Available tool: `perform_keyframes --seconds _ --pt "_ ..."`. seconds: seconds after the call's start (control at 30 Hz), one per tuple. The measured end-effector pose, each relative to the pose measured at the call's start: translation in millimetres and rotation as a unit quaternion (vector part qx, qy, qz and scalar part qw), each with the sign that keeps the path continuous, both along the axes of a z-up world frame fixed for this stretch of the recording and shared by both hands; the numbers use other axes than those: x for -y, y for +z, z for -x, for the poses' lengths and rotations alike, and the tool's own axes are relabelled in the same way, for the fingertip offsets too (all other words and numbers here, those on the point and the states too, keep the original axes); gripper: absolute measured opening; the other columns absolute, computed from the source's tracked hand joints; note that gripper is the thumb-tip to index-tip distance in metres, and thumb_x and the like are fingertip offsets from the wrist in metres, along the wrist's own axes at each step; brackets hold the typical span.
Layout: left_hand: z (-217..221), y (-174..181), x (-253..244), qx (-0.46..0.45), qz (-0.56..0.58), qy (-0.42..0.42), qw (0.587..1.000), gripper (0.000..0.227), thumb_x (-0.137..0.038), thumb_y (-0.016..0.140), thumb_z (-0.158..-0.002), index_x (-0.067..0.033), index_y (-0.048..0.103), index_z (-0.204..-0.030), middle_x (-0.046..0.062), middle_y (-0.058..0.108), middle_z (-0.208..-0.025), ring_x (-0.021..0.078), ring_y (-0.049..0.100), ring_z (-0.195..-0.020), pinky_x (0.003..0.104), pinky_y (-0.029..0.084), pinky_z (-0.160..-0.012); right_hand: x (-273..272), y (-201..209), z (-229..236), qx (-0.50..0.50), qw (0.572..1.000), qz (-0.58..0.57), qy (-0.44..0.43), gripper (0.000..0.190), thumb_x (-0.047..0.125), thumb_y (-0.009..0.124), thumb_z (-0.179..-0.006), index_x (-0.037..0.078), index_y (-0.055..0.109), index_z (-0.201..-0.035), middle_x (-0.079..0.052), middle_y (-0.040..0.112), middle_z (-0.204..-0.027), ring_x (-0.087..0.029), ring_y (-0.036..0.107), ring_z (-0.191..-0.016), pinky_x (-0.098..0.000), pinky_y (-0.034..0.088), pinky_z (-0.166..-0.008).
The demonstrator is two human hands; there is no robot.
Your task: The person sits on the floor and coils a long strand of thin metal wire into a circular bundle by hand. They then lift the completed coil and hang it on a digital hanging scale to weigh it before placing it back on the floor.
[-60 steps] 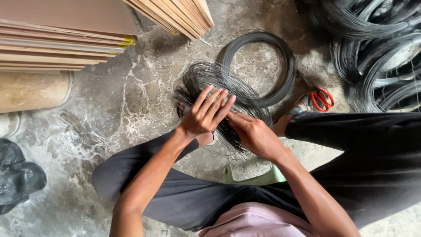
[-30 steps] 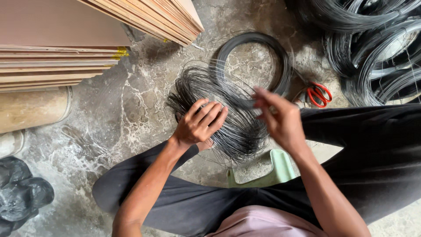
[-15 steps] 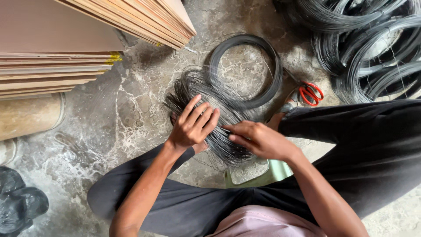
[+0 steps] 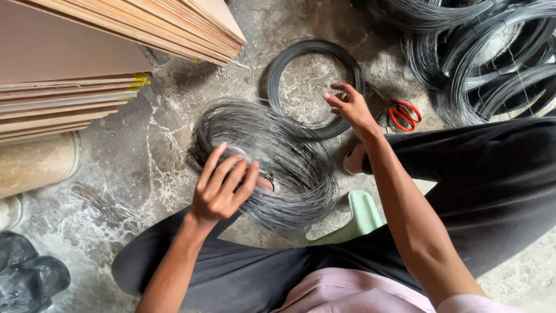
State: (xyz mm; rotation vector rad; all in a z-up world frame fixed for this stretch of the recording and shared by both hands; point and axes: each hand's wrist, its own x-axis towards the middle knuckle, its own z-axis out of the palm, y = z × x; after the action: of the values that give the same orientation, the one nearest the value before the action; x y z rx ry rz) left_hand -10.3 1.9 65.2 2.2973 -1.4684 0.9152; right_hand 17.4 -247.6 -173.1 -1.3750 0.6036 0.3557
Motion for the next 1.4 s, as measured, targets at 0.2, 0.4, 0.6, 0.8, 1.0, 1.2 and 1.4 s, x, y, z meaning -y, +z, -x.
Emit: perform_keyframes --seconds 0.2,0.4,0.6,0.8,1.0,1.2,1.4 --pt "5 14 -14 0.007 -0.038 0.019 0.999 0.008 0.003 0.061 -0.081 -0.0006 0.067 -0.081 0.014 0.064 -0.071 0.0256 0.064 -0.066 0.049 0.057 -0.07 -31 70 -3 -0.016 0.985 -0.127 0.113 0.073 0.061 0.034 -0.088 0.0 0.047 -0.126 -0.017 0.063 -0.087 -0.029 0.061 -0.102 -0.0515 0.041 -0.094" --pt "4 25 -23 0.017 -0.048 0.023 0.998 0.005 0.006 0.063 -0.079 0.0016 0.066 -0.08 0.015 0.063 -0.07 0.027 0.064 -0.064 0.05 0.057 -0.068 -27 98 -5 0.086 0.991 -0.093 0.039 0.028 0.024 0.058 -0.09 0.001 0.062 -0.106 0.004 0.039 -0.058 -0.003 0.041 -0.05 -0.0165 0.045 -0.045" --pt "5 39 -23 -0.036 -0.102 0.042 0.993 0.008 0.007 0.063 -0.083 0.0023 0.063 -0.089 0.013 0.061 -0.076 0.0246 0.06 -0.072 0.045 0.054 -0.078 -6 132 -25 0.18 0.981 -0.066 -0.043 0.015 0.016 0.048 -0.092 0.008 0.056 -0.102 0.005 0.036 -0.062 -0.002 0.033 -0.058 -0.0171 0.031 -0.051" --pt "-9 4 -13 0.064 -0.005 0.019 0.998 0.007 0.004 0.064 -0.079 -0.002 0.068 -0.081 0.014 0.064 -0.076 0.0249 0.063 -0.065 0.043 0.058 -0.067 -29 194 9 0.296 0.949 -0.07 0.084 0.021 0.003 0.046 -0.093 -0.006 0.054 -0.111 -0.022 0.058 -0.092 -0.03 0.063 -0.084 -0.0431 0.057 -0.067" --pt "-11 -23 -15 0.094 0.033 0.033 0.995 0.02 0.003 0.066 -0.077 -0.005 0.068 -0.096 0.019 0.06 -0.089 0.0276 0.061 -0.078 0.044 0.059 -0.068 -64 224 53 0.373 0.901 0.048 0.215 0.025 0.006 0.053 -0.086 0.004 0.059 -0.11 -0.014 0.065 -0.092 -0.029 0.066 -0.086 -0.041 0.055 -0.073" --pt "-12 -13 -2 0.05 0.004 0.041 0.998 0.009 -0.001 0.058 -0.085 0.002 0.066 -0.09 0.016 0.062 -0.079 0.0262 0.062 -0.072 0.047 0.054 -0.076 -78 223 68 0.415 0.864 0.131 0.252 0.024 0.005 0.052 -0.087 0.002 0.06 -0.109 -0.015 0.063 -0.101 -0.033 0.062 -0.091 -0.0402 0.051 -0.078" --pt "-22 -6 4 0.077 -0.03 0.056 0.995 0.015 0.0 0.053 -0.087 0.0026 0.066 -0.083 0.01 0.048 -0.059 0.0205 0.051 -0.052 0.038 0.057 -0.069 -68 235 68 0.357 0.832 0.239 0.351 0.091 0.053 0.069 -0.067 -0.003 0.037 -0.131 -0.027 0.059 -0.1 -0.041 0.059 -0.091 -0.0519 0.047 -0.083"
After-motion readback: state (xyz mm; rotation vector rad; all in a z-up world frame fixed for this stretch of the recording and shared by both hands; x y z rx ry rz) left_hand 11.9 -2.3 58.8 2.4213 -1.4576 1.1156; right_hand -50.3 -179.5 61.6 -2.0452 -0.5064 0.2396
